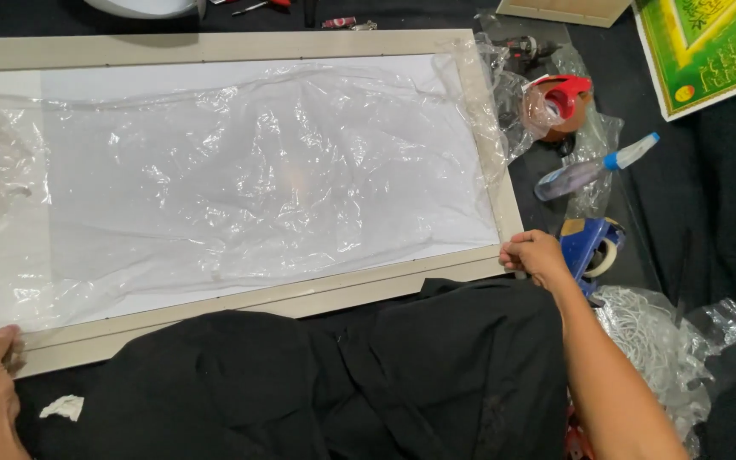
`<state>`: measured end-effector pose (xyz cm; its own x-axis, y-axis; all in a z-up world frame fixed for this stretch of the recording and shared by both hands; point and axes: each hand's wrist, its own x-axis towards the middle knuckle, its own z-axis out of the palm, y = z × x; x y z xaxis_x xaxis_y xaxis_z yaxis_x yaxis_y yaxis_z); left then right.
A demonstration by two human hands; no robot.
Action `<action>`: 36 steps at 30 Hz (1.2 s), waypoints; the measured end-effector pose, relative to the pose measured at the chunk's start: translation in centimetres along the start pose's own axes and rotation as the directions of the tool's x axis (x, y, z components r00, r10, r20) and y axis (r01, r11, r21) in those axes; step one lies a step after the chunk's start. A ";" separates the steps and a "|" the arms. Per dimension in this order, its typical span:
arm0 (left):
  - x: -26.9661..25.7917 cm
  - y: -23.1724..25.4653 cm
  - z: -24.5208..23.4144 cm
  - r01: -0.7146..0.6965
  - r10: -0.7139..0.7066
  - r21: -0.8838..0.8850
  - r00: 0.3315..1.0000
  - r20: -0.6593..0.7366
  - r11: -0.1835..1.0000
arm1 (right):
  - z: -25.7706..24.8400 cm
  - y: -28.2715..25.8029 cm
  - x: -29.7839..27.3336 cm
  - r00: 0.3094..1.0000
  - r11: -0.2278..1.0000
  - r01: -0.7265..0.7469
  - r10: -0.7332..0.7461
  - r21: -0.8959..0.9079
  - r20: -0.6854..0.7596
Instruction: Placing a protective plastic sheet over a picture frame and smoothing it out by hand.
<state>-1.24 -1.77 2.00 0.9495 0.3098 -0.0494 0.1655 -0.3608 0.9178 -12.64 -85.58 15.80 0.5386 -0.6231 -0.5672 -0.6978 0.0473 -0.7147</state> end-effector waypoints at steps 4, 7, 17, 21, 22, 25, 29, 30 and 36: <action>0.1 -2.8 -1.4 -0.120 0.121 -0.024 0.990 0.068 0.992 | -0.6 0.7 1.1 0.995 0.997 0.043 -0.048 -0.057 -0.091; -1.3 2.3 -0.8 -0.150 0.133 0.151 0.984 0.121 0.977 | -0.6 0.4 1.1 0.997 0.995 0.038 -0.044 -0.092 -0.061; 3.4 -5.1 -1.6 0.205 -0.200 0.061 0.977 -0.074 0.977 | -0.9 -0.2 1.3 0.998 0.963 0.064 -0.063 -0.262 0.011; 3.5 -5.5 -2.2 0.212 -0.212 0.012 0.976 -0.049 0.977 | -0.7 -0.2 0.7 0.997 0.956 0.067 -0.077 -0.286 -0.023; 3.5 -5.3 -2.4 0.209 -0.208 0.013 0.977 -0.033 0.978 | -0.6 -0.1 0.7 0.996 0.954 0.068 -0.083 -0.293 -0.041; 1.9 0.4 -1.6 0.245 -0.244 0.002 0.965 -0.095 0.970 | 0.0 -0.8 -0.3 0.994 0.929 0.060 -0.087 -0.365 -0.060; 1.7 2.6 -1.0 0.233 -0.223 0.052 0.962 -0.158 0.971 | -2.4 1.0 1.8 0.994 0.767 0.030 -0.088 -0.641 -0.059; 1.8 3.1 -0.7 0.229 -0.217 0.079 0.967 -0.138 0.970 | -3.3 1.8 3.0 0.998 0.473 0.002 -0.050 -0.881 -0.024; 1.4 6.3 -2.2 0.341 -0.362 -0.189 0.928 -0.088 0.921 | -5.5 10.7 18.8 0.938 0.135 0.198 -0.315 -0.971 0.148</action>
<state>0.58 -1.62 8.60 0.7980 0.4955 -0.3431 0.4255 -0.0600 0.9030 -12.61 -101.07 -0.29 0.7944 -0.4837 -0.3674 -0.4456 -0.8751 0.1886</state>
